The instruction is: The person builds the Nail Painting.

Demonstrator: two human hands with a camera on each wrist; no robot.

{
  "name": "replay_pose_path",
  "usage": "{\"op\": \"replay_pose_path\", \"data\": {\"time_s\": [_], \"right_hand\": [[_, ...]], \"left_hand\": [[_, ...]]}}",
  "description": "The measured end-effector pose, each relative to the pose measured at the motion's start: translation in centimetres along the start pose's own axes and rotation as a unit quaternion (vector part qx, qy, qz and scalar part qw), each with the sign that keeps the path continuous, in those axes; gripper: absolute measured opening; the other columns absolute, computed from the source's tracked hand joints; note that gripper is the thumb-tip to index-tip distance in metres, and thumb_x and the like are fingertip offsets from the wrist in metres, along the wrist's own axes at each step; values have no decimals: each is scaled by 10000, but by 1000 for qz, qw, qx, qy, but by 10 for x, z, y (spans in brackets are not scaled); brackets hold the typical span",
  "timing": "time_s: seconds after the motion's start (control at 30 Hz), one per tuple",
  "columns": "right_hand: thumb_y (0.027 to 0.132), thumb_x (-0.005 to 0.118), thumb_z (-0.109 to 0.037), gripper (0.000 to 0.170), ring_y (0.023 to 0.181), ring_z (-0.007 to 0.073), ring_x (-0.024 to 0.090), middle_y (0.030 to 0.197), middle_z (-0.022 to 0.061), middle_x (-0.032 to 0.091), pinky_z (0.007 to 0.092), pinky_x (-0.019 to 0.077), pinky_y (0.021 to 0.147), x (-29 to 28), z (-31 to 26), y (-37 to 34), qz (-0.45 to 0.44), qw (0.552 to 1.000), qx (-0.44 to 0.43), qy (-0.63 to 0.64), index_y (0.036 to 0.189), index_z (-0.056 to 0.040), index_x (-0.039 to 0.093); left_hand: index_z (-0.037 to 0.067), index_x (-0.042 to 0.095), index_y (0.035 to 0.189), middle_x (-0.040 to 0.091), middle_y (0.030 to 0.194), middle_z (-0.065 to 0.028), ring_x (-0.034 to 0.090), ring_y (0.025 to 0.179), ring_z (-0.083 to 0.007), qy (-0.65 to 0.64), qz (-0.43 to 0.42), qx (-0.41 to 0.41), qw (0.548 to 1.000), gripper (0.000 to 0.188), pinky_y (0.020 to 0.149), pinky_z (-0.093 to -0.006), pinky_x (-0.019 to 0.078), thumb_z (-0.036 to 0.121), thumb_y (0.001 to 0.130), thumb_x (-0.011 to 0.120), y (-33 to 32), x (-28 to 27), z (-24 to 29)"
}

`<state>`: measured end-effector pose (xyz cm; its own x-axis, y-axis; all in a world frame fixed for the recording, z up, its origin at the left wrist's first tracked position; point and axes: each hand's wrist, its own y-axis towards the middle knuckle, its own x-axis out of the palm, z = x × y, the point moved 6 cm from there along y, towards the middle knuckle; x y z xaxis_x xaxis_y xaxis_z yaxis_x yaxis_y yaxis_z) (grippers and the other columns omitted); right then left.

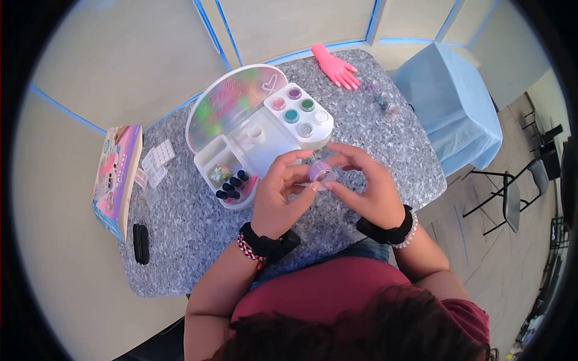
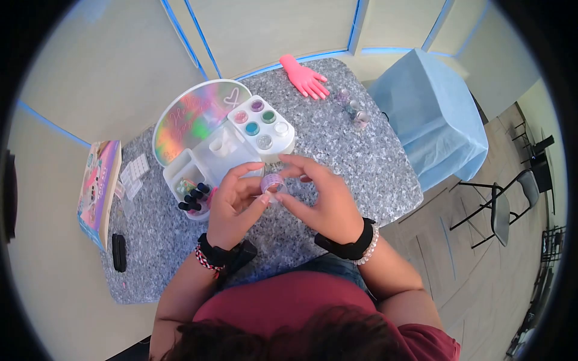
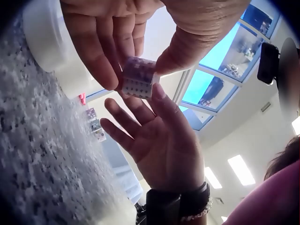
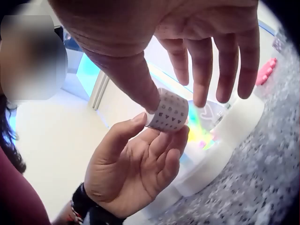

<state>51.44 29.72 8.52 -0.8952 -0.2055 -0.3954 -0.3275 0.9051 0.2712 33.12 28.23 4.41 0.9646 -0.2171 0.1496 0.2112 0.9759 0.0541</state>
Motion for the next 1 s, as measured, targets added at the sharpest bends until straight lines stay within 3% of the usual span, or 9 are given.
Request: {"op": "replay_pose_path", "data": {"time_s": [0.2, 0.5, 0.63, 0.7, 0.83, 0.93, 1.0], "right_hand": [[888, 805, 4, 541, 1079, 147, 695, 1113, 52, 736, 332, 536, 971, 3, 15, 1, 38, 985, 44, 162, 1375, -34, 572], [959, 703, 45, 436, 1075, 129, 672, 1182, 72, 687, 302, 553, 931, 22, 18, -1, 49, 937, 71, 338, 1362, 4, 542], [995, 675, -4, 378, 1023, 104, 645, 1133, 48, 663, 284, 548, 888, 32, 18, -4, -26, 939, 93, 331, 1349, 0, 545], [1019, 649, -37, 298, 924, 84, 626, 1076, 27, 650, 255, 539, 815, 39, 15, -6, -64, 963, 105, 240, 1302, -5, 562], [1020, 648, -39, 265, 865, 75, 626, 1052, 29, 656, 240, 528, 760, 44, 27, -6, -71, 944, 143, 287, 1269, -6, 562], [1029, 659, -60, 242, 833, 80, 638, 1047, 42, 669, 247, 538, 736, 38, 28, -4, -28, 938, 129, 320, 1244, -2, 564], [1035, 668, -70, 262, 856, 93, 657, 1069, 59, 680, 262, 558, 749, 32, 28, -2, 9, 926, 137, 352, 1260, 8, 559]], "left_hand": [[53, 375, 1497, 708, 1213, -160, 700, 1077, -178, 11, 11, 9, 1000, 630, 911, -326, 570, 2, 957, 696, 0, -4, -5], [55, 286, 1522, 694, 1200, -163, 700, 1028, -183, 18, 65, 47, 997, 707, 849, -299, 564, -9, 944, 689, -3, -7, 4], [47, 286, 1521, 691, 1200, -170, 698, 1031, -176, 21, 64, 75, 995, 692, 836, -290, 554, -24, 946, 663, -3, -7, 6], [38, 283, 1523, 679, 1186, -159, 690, 999, -155, 14, 50, 44, 998, 661, 821, -285, 538, -33, 960, 622, -3, -6, 5], [31, 284, 1525, 662, 1180, -148, 678, 945, -136, 21, 37, 49, 998, 628, 796, -276, 525, -29, 980, 590, -3, -9, -1], [31, 285, 1529, 649, 1172, -138, 660, 908, -123, 31, 22, 59, 998, 609, 776, -267, 514, -13, 998, 579, -4, -6, 0], [72, 292, 1554, 622, 1198, -113, 580, 880, -91, 55, 16, 66, 996, 592, 729, -230, 462, -8, 1023, 539, -3, -7, -1]]}}
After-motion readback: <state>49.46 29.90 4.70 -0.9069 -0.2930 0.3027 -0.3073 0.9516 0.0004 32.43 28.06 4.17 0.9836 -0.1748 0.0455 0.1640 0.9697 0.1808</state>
